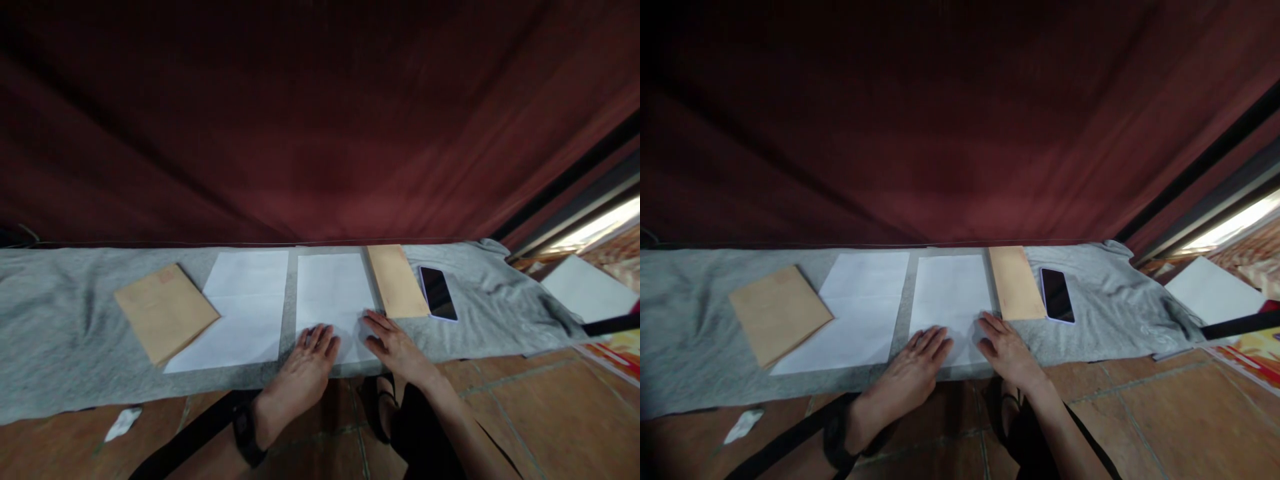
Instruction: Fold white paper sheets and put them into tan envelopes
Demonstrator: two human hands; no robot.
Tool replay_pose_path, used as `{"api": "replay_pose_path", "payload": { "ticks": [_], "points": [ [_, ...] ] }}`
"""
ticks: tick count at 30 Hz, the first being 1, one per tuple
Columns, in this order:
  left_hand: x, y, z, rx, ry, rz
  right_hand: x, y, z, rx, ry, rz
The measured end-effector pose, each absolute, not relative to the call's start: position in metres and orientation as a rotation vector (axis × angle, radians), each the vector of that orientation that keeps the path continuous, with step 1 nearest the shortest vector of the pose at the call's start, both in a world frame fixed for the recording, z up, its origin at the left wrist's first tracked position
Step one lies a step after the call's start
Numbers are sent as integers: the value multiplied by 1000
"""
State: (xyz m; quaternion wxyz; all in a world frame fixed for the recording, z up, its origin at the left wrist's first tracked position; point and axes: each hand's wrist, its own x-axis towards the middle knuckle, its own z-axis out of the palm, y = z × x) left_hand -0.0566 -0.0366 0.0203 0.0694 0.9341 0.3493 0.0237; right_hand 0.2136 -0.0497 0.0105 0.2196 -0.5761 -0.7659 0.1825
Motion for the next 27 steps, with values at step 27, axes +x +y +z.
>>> {"api": "replay_pose_path", "payload": {
  "ticks": [27],
  "points": [
    [-106,-15,55,2383,1073,230,218,-53,26,-1417,-2076,978]
  ]
}}
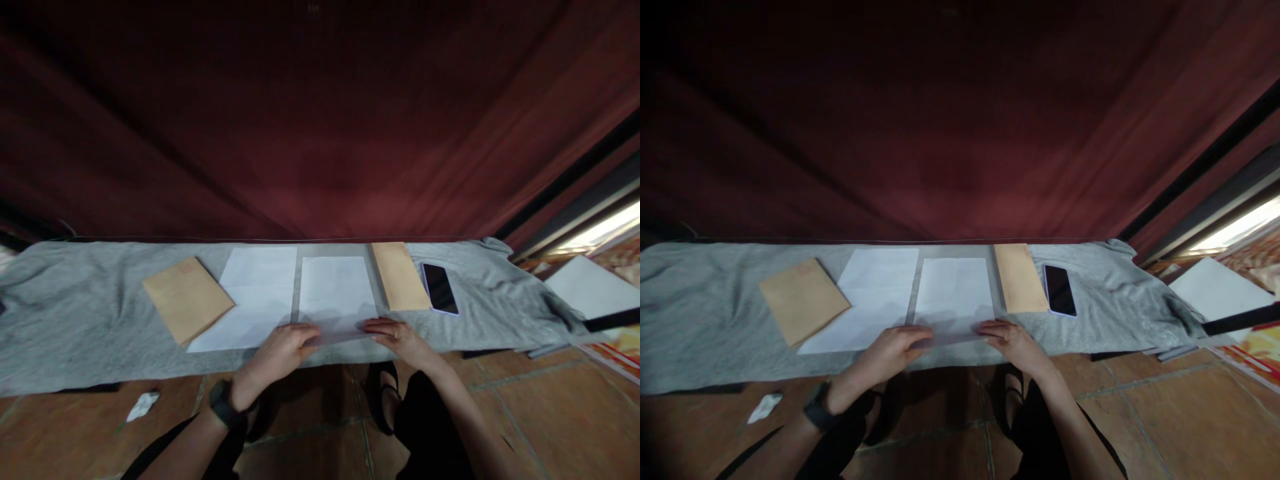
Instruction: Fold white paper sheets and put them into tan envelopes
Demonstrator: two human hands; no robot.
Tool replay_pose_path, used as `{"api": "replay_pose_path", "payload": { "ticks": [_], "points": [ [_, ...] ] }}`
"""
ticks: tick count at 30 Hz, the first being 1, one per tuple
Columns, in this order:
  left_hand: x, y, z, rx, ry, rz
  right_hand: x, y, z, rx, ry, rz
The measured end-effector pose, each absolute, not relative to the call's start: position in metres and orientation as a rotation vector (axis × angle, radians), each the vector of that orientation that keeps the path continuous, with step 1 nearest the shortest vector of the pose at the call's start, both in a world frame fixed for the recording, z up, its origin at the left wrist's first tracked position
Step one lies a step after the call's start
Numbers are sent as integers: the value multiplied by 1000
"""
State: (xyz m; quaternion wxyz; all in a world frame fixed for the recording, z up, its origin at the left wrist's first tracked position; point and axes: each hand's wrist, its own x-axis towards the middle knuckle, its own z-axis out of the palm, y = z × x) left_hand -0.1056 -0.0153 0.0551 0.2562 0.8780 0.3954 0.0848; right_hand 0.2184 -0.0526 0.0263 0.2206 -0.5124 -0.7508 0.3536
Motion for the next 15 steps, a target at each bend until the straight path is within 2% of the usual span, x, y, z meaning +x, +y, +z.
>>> {"api": "replay_pose_path", "payload": {
  "ticks": [8,15],
  "points": [
    [-132,2,35,2228,920,389,221,-57,33,-1417,-1943,1073],
    [-126,1,46,1968,1019,302,225,-56,37,-1495,-1939,1145]
  ]
}}
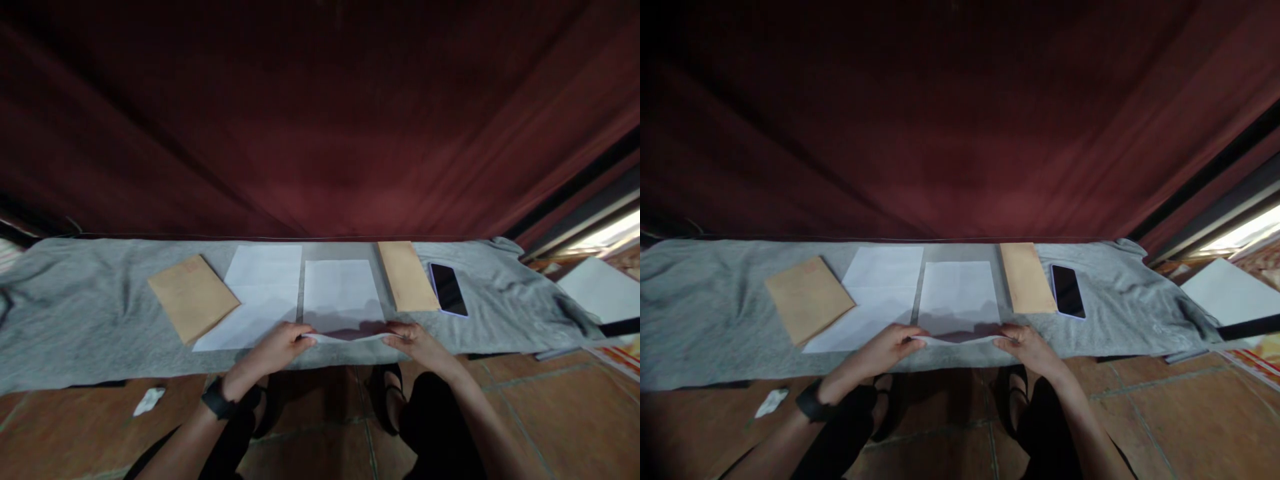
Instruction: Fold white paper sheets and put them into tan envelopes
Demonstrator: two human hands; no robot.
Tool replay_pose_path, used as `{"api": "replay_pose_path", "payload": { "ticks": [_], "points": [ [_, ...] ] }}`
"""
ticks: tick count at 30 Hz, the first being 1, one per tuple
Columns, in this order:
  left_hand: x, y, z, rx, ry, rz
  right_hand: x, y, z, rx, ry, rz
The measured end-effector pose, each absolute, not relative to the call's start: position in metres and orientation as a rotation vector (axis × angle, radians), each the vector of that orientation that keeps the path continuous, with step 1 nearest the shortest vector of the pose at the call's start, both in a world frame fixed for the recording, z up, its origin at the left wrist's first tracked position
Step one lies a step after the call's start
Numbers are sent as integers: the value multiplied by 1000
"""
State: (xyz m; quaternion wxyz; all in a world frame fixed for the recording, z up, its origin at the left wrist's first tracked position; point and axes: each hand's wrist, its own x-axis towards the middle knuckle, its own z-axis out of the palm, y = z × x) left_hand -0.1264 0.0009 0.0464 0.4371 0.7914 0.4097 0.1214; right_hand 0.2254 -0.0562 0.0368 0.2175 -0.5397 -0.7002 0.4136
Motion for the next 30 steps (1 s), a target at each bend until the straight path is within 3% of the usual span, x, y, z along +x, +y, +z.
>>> {"api": "replay_pose_path", "payload": {
  "ticks": [7,17,24,30],
  "points": [
    [-128,10,41,2051,927,370,224,-50,27,-1443,-1974,1012],
    [-112,39,44,1532,1105,614,202,-17,19,-1840,-1679,721],
    [-97,62,33,1688,1478,705,183,2,19,-2120,-1719,471],
    [-92,65,40,1785,1622,620,179,6,21,-2167,-1756,468]
  ]
}}
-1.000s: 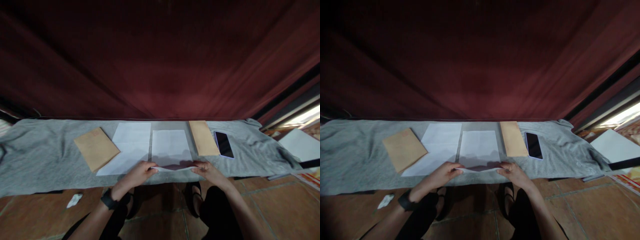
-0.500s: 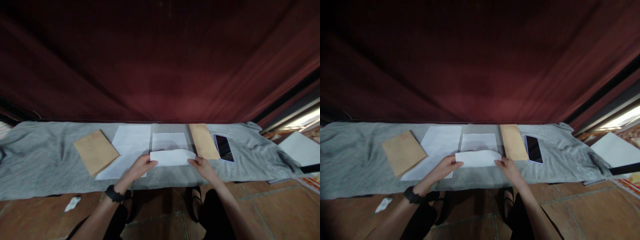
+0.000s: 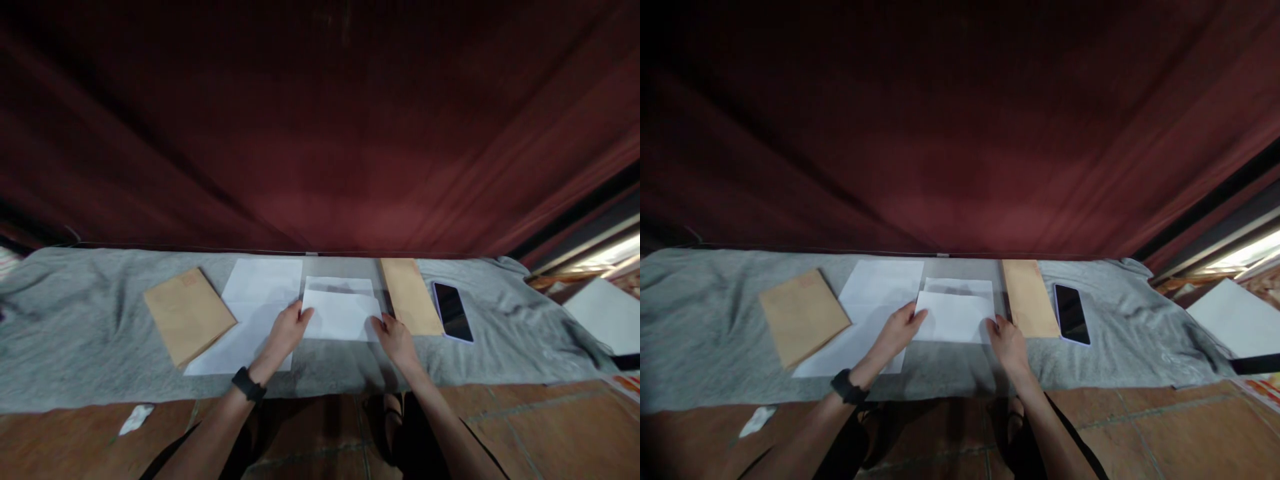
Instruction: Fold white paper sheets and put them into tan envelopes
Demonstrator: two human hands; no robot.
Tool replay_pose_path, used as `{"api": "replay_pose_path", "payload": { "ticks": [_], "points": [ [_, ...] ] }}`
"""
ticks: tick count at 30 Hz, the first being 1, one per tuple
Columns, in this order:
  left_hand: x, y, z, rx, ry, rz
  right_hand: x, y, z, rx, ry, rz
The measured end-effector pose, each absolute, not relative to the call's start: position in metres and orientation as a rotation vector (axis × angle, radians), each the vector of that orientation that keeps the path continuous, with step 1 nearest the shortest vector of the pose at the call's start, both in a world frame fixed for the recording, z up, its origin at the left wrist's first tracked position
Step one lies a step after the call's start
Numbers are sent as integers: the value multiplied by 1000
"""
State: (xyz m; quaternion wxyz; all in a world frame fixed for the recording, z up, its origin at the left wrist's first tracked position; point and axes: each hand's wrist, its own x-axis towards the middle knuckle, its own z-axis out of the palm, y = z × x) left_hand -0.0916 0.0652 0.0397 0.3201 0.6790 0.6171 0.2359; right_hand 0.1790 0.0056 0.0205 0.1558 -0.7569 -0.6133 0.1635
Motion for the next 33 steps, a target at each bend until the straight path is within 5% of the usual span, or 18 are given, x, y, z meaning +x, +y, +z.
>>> {"api": "replay_pose_path", "payload": {
  "ticks": [20,33],
  "points": [
    [-103,62,36,1571,1440,537,168,16,28,-2386,-1784,506],
    [-82,63,59,1950,1930,-74,156,30,32,-2535,-1714,453]
  ]
}}
